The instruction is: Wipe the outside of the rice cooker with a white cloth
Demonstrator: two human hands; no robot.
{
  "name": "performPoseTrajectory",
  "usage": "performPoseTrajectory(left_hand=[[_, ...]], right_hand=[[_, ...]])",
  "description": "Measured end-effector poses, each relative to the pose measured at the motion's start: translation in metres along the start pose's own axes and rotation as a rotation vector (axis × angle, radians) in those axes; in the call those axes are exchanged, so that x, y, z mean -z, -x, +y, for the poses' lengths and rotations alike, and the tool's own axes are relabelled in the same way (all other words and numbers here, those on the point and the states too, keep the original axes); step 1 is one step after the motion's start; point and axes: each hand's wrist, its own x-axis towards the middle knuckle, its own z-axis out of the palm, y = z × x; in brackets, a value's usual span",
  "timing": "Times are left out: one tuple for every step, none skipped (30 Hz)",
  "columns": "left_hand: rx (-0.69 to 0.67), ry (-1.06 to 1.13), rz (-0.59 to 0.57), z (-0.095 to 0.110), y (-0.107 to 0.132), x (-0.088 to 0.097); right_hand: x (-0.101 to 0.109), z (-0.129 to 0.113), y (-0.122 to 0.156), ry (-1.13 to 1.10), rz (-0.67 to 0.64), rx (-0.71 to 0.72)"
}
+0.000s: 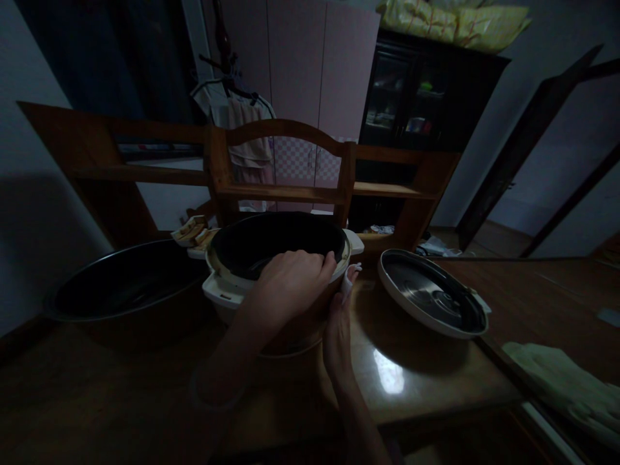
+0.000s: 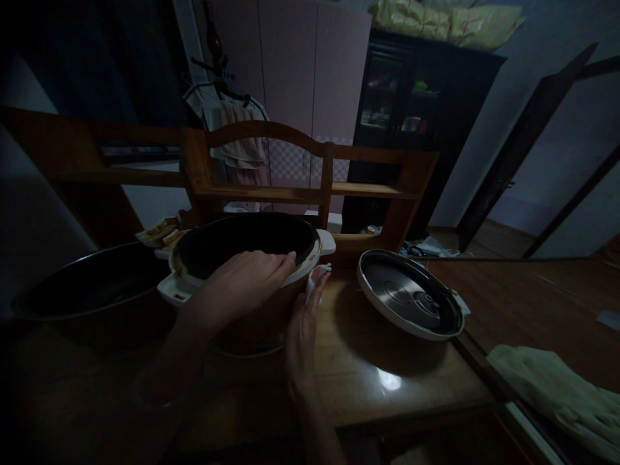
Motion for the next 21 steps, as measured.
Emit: performPoseTrajectory(left_hand=[[-0.003, -0.004, 0.001, 0.000, 0.000, 0.000], [-0.005, -0.008, 0.001, 0.000, 0.000, 0.000], [-0.006, -0.013, 0.002, 0.000, 0.000, 0.000], [-0.007, -0.019, 0.000, 0.000, -0.001, 0.000], [-0.005, -0.026, -0.002, 0.000, -0.001, 0.000], [-0.004, -0.032, -0.006, 0.000, -0.001, 0.000], [-0.002, -0.037, -0.007, 0.000, -0.001, -0.001], [-0.002, -0.039, -0.007, 0.000, -0.001, -0.001], [-0.004, -0.038, -0.005, 0.000, -0.001, -0.002], [-0.006, -0.035, -0.003, 0.000, -0.001, -0.002], [-0.008, -0.031, 0.002, 0.000, 0.000, -0.003], [-0.009, -0.026, 0.007, 0.000, 0.000, -0.003], [-0.008, -0.020, 0.009, 0.000, 0.000, -0.003], [-0.006, -0.016, 0.007, 0.000, 0.000, -0.003], [-0.002, -0.012, 0.005, 0.000, 0.000, -0.002], [0.006, -0.009, -0.001, 0.000, -0.001, -0.002], [0.014, -0.005, -0.008, 0.001, -0.001, -0.002], [0.020, -0.001, -0.014, 0.001, -0.001, -0.002], [0.022, 0.002, -0.016, 0.001, -0.002, -0.002], [0.022, 0.006, -0.016, 0.000, -0.002, -0.002], [0.018, 0.009, -0.015, 0.000, -0.002, -0.003]], right_hand=[[0.000, 0.000, 0.000, 0.005, -0.005, 0.000], [0.000, 0.000, 0.000, 0.013, -0.012, 0.000], [0.000, 0.000, -0.001, 0.022, -0.015, 0.002], [0.000, 0.000, -0.002, 0.029, -0.013, 0.004], [0.000, 0.000, -0.003, 0.031, -0.007, 0.005], [0.000, 0.000, -0.004, 0.026, 0.003, 0.004], [-0.001, -0.001, -0.005, 0.013, 0.014, -0.001], [-0.001, -0.002, -0.006, -0.007, 0.026, -0.011], [-0.001, -0.003, -0.007, -0.027, 0.035, -0.028], [-0.002, -0.004, -0.008, -0.043, 0.042, -0.046], [-0.003, -0.005, -0.008, -0.050, 0.047, -0.060], [-0.004, -0.005, -0.009, -0.048, 0.054, -0.067], [-0.005, -0.005, -0.008, -0.040, 0.062, -0.066], [-0.006, -0.005, -0.008, -0.023, 0.072, -0.058], [-0.008, -0.006, -0.008, -0.005, 0.084, -0.046], [-0.010, -0.006, -0.007, 0.008, 0.097, -0.034], [-0.011, -0.006, -0.007, 0.013, 0.112, -0.028], [-0.012, -0.006, -0.006, 0.006, 0.127, -0.031], [-0.014, -0.005, -0.005, -0.021, 0.142, -0.043], [-0.014, -0.005, -0.005, -0.061, 0.160, -0.061], [-0.015, -0.004, -0.004, -0.105, 0.180, -0.081]])
